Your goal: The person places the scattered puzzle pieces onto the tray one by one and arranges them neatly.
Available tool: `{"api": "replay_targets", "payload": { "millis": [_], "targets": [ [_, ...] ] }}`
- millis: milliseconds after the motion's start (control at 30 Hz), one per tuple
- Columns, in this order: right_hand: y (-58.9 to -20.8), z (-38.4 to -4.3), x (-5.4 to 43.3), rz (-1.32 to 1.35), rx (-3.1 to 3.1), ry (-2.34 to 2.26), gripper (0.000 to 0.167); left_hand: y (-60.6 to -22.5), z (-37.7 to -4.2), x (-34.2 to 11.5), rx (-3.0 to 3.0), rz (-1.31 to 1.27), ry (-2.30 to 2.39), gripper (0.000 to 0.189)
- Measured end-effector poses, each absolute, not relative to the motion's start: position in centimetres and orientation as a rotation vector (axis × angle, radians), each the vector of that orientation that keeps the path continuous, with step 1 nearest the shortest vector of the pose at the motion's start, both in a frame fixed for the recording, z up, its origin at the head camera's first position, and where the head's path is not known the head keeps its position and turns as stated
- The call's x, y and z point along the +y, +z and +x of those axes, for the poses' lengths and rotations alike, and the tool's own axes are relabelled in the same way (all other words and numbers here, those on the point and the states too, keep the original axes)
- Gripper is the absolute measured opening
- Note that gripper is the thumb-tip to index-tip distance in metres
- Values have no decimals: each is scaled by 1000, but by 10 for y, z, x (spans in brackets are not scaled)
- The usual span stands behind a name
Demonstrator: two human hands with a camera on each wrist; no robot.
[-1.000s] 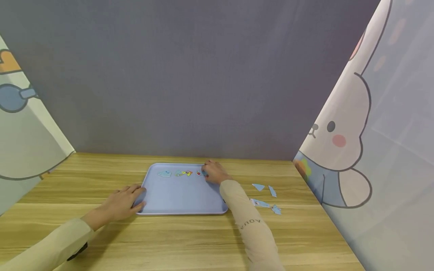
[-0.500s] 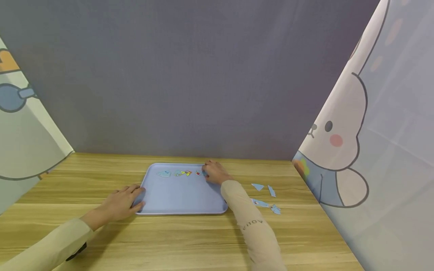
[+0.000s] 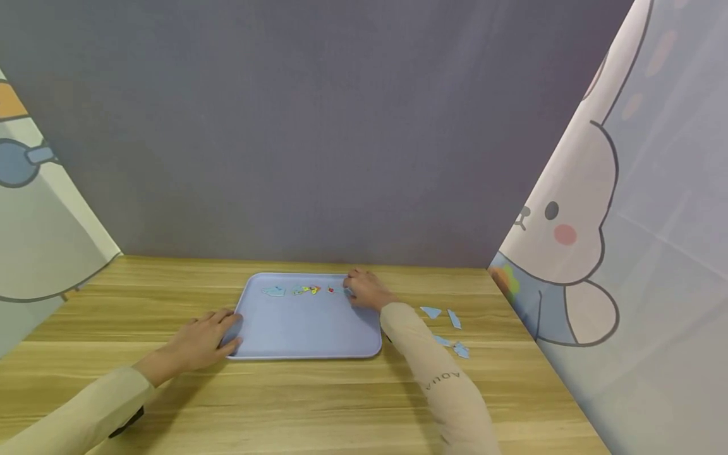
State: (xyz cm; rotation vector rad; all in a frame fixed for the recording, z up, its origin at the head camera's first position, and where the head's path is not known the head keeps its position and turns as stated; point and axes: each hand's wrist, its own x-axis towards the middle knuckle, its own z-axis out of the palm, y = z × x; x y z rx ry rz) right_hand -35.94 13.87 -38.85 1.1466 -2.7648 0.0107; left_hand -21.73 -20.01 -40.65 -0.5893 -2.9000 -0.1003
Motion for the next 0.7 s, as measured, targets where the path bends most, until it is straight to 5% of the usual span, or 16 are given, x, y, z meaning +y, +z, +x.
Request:
{"api": "replay_targets", "payload": {
  "millis": [700],
  "targets": [
    [-387, -332, 179, 1148, -2756, 39, 24, -408, -221, -202, -2902, -587, -100, 48]
  ]
}}
